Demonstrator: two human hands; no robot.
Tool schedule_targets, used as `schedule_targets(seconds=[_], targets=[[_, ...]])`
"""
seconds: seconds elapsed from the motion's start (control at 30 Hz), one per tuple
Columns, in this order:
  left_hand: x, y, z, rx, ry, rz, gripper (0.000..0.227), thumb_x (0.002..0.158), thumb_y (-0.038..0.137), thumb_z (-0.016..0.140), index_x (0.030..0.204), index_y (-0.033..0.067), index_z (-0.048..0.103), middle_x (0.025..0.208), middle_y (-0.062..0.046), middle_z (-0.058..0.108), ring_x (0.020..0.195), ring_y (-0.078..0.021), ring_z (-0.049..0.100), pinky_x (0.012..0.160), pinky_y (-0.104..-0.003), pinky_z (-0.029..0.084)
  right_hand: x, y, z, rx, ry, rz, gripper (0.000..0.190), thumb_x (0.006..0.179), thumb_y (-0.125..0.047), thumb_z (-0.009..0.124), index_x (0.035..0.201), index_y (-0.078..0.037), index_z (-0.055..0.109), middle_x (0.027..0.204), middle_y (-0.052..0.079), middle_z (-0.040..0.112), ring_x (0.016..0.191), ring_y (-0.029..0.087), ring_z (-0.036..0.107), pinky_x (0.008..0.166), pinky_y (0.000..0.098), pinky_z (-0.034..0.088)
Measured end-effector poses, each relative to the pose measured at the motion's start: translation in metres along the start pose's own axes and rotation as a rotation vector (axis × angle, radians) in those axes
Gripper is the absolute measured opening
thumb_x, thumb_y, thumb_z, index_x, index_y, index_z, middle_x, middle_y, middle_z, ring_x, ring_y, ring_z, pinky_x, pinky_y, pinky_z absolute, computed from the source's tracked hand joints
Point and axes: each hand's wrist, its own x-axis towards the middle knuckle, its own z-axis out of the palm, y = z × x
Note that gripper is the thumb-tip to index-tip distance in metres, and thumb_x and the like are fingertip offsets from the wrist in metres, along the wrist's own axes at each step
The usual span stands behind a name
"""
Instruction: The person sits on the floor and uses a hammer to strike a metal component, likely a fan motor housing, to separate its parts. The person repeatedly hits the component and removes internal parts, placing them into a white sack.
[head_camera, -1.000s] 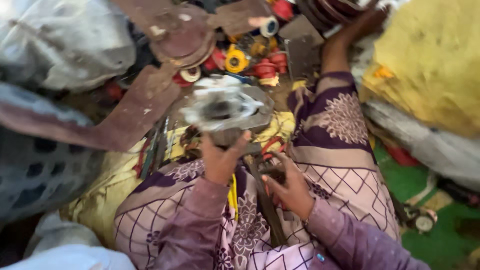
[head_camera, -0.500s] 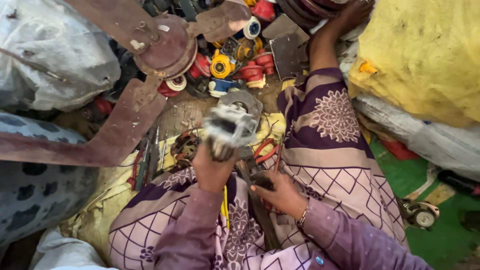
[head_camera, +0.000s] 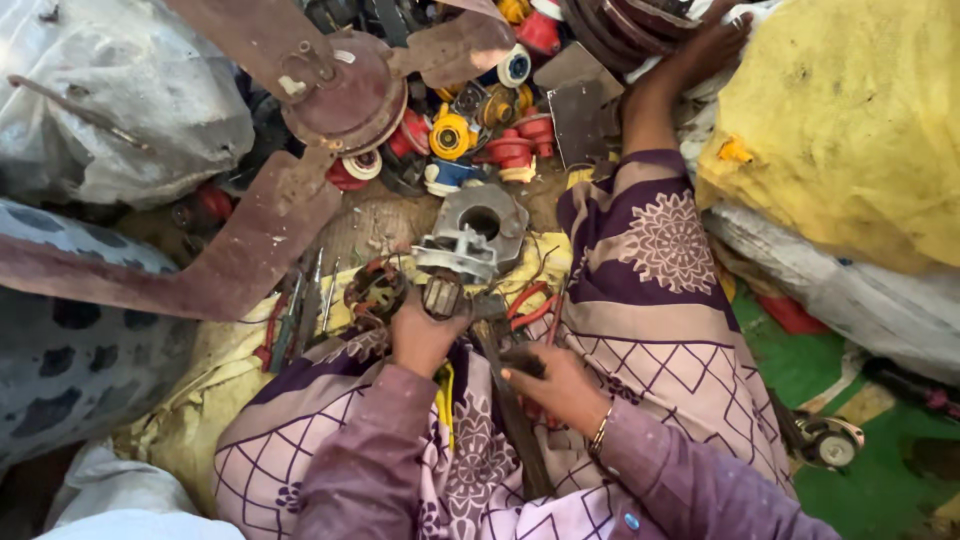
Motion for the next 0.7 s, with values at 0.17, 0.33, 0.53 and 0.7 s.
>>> schedule_targets(seconds=[0.17,0.33,0.53,0.7], targets=[[-0.006,-0.001,0.008,0.078,0.056,-0.067,0.064,0.069,0.031,0.088,0.118,-0.0002,0.062,0.094,-0.026,0.074,0.089,-0.0424,0.073,0.076,-0.048,0.058,0.008,0.009,0.003,-0.009,0.004,-0.137,0.034,0.09,-0.024,0.073,0.12,-0.007,0.07,0.069,0.003,0.069,0.047,0.012,0.064,0.042,0.0285,0.051],[0.015,-0.028,0.019,0.307,-0.187,-0.144,0.054,0.063,0.032,0.092,0.104,0.0023,0.072,0.098,-0.027,0.073,0.097,-0.0441,0.07,0.084,-0.05,0.057,0.022,0.022,0.006,-0.118,0.007,-0.386,0.03,0.093,-0.024,0.079,0.114,-0.003,0.074,0.074,0.003,0.071,0.056,0.009,0.063,0.048,0.028,0.052],[0.012,-0.046,0.019,0.239,-0.173,-0.161,0.056,0.064,0.029,0.09,0.105,-0.0005,0.067,0.1,-0.028,0.073,0.099,-0.0434,0.07,0.086,-0.049,0.057,0.023,0.02,0.014,-0.173,0.111,-0.11,0.033,0.083,-0.024,0.077,0.109,-0.005,0.068,0.075,0.004,0.071,0.05,0.019,0.063,0.046,0.0355,0.051],[0.016,-0.034,0.012,0.215,-0.187,-0.141,0.06,0.06,0.028,0.091,0.107,0.0001,0.067,0.101,-0.027,0.073,0.099,-0.0426,0.071,0.087,-0.048,0.057,0.025,0.015,0.022,-0.701,0.28,-0.528,0.035,0.085,-0.03,0.082,0.101,-0.003,0.069,0.076,0.016,0.074,0.069,0.032,0.071,0.063,0.0429,0.057]])
